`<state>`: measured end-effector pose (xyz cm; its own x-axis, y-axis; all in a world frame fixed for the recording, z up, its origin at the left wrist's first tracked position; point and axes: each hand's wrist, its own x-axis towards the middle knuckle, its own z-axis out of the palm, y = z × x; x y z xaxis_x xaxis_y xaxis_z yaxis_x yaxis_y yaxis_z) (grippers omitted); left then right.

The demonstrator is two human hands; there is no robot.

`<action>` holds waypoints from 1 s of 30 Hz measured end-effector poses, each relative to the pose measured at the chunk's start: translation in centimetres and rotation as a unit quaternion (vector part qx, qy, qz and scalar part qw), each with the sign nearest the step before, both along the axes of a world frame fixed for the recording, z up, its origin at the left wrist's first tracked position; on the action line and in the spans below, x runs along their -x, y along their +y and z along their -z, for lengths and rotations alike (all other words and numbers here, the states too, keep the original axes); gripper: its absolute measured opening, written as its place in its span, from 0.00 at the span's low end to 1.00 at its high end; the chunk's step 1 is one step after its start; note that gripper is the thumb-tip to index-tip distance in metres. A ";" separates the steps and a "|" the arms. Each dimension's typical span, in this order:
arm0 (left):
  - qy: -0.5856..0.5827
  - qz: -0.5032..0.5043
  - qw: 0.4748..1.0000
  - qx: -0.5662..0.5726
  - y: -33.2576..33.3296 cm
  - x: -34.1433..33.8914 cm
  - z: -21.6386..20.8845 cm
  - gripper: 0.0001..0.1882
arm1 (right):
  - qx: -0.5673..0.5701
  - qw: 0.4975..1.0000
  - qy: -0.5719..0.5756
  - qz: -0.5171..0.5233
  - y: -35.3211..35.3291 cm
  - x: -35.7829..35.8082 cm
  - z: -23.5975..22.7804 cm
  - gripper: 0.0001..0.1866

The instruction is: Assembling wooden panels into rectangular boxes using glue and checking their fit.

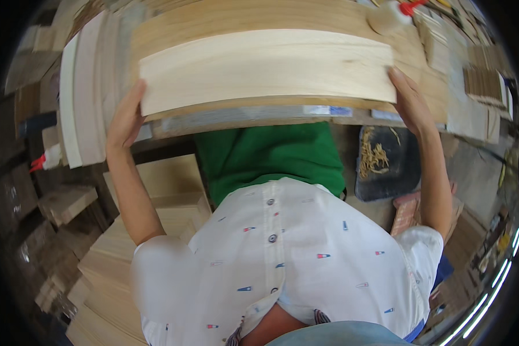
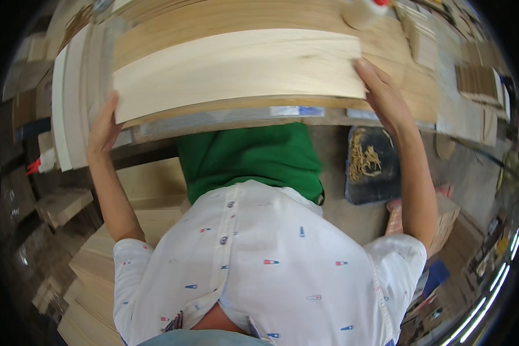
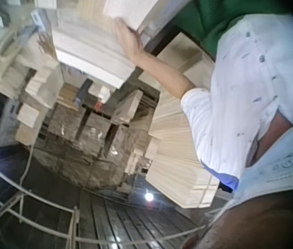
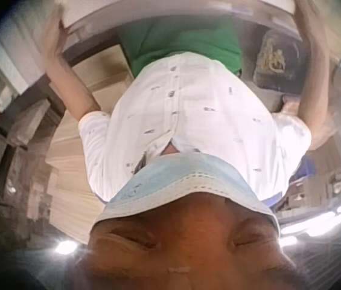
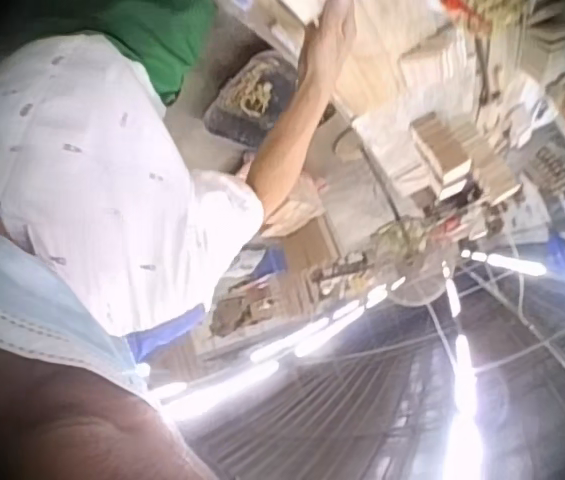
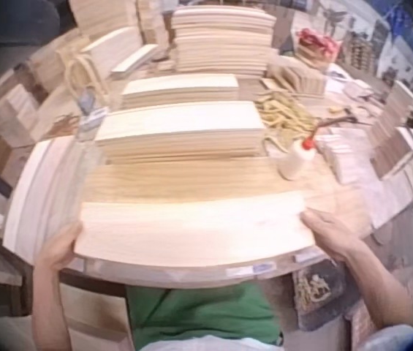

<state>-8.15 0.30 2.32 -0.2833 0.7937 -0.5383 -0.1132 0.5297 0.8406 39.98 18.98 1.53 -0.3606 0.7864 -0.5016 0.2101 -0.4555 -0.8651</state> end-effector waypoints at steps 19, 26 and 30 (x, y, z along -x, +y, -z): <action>-0.002 -0.122 0.992 -0.031 -3.1 -4.9 0.3 0.38 | 0.009 0.999 0.033 0.011 -5.6 -1.4 -1.5 0.34; -0.031 -0.073 0.995 -0.054 -3.0 -3.3 1.0 0.35 | 0.009 0.996 0.090 0.011 -5.0 -1.7 -2.3 0.37; 0.003 -0.029 0.995 -0.100 -1.4 -2.2 0.7 0.38 | 0.016 0.992 0.123 0.008 -2.9 -2.2 -2.3 0.39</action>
<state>-5.95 -1.08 1.67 -0.3343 0.8668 -0.3700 -0.1324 0.3455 0.9290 42.23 16.04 3.82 -0.4631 0.7782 -0.4241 -0.0132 -0.4846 -0.8747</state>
